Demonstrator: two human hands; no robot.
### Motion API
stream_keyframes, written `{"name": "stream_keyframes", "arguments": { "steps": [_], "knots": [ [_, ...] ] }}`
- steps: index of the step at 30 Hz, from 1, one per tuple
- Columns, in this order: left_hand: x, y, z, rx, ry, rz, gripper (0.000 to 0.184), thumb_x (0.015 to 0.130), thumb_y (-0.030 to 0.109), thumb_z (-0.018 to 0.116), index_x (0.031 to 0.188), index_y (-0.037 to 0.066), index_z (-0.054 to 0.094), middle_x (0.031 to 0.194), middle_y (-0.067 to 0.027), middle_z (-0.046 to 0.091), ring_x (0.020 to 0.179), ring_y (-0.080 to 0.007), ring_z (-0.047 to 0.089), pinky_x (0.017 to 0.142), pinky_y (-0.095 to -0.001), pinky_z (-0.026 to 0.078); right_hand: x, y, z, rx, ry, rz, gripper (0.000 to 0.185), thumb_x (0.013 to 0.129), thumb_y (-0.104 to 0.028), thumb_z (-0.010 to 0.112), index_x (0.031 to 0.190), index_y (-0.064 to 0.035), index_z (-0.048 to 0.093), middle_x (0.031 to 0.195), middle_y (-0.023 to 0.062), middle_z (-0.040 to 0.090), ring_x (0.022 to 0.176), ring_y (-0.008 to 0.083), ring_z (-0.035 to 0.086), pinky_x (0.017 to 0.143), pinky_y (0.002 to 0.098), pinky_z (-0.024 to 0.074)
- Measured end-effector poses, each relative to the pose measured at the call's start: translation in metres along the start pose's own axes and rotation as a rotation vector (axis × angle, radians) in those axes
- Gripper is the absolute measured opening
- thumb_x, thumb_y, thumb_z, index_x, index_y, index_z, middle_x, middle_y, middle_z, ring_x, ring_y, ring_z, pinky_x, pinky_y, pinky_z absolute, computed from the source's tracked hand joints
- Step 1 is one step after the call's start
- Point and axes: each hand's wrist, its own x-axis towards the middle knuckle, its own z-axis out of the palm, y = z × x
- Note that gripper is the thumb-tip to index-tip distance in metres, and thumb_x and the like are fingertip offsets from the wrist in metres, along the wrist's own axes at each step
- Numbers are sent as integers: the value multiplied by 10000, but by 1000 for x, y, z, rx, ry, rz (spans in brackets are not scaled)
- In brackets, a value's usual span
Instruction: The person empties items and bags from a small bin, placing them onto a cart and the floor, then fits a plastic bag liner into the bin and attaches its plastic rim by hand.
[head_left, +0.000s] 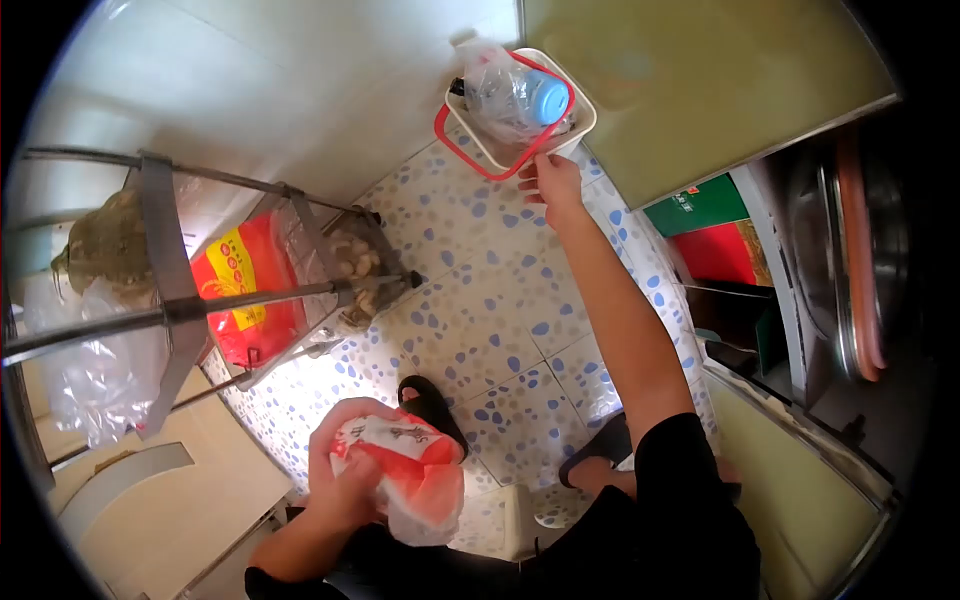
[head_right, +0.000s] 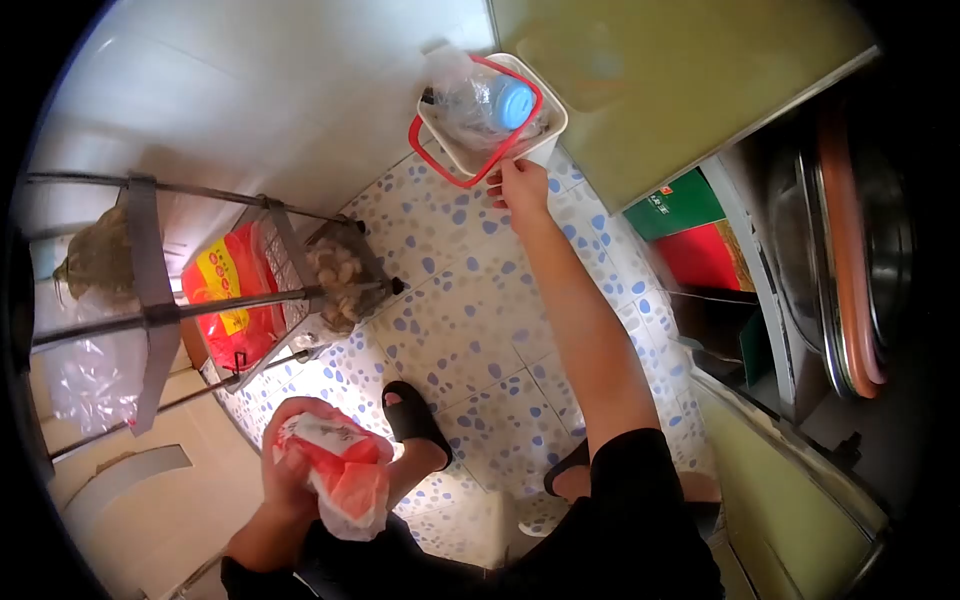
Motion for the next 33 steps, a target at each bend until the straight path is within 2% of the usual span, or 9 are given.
{"name": "stream_keyframes", "arguments": {
  "steps": [3,7,10,13,19,26,29,30,33],
  "knots": [
    [-15,0,10,50,20,71,724,790,489,807,1209,-37,538,1108,-171,668,1031,-247,672,920,-372,537,-6,6,7,-5,41,-34,298,971,-280,595,903,4,656,778,99,696,631,196,672,534,334,524],
    [-31,-8,23,-30,21,87,671,821,437,792,1225,-32,531,1133,-162,657,1055,-246,659,939,-370,527,-29,30,-1,25,33,-13,245,950,-216,622,871,13,658,724,109,688,563,201,651,481,339,505],
    [-41,-14,22,-51,-20,124,608,846,343,776,1261,-19,518,1154,-147,656,1079,-238,651,943,-363,526,-57,45,-14,-77,41,4,271,961,-239,614,882,15,665,733,120,698,588,209,674,492,339,520],
    [-42,-20,28,-121,29,155,499,867,186,717,1287,-5,526,1152,-129,659,1070,-231,648,947,-357,524,-95,54,-38,-163,-57,37,334,1005,-293,557,918,13,660,762,117,703,608,202,682,531,330,544],
    [-24,-22,21,-20,151,196,490,908,256,731,1294,10,557,1125,-86,660,1007,-160,633,880,-310,520,-151,68,-97,-424,-234,68,370,1017,-330,539,969,10,676,799,109,709,627,199,687,554,316,550],
    [-21,-24,1,-14,201,239,383,941,192,685,1261,4,590,1077,-66,675,949,-134,640,829,-281,523,-154,76,-166,-722,-470,72,375,955,-363,612,990,0,700,824,91,710,659,195,693,590,318,557],
    [-27,-20,-1,-28,228,255,363,945,175,674,1253,-1,595,1063,-69,681,945,-137,643,820,-283,526,-161,63,-173,-885,-369,-44,355,948,-353,619,950,-6,693,809,98,706,637,195,684,574,319,549],
    [-29,-17,-1,-29,236,260,361,946,174,673,1252,0,595,1064,-70,681,946,-138,644,819,-284,527,-178,46,-167,-909,-275,-48,385,934,-407,616,927,-31,694,823,125,717,691,244,704,620,352,555],
    [-30,-19,-5,-50,241,277,360,943,165,679,1252,-1,595,1075,-76,682,947,-140,647,815,-286,532,-212,13,-153,-1393,-207,-352,420,923,-463,600,940,-56,704,863,150,727,782,310,711,698,398,560]
  ]
}}
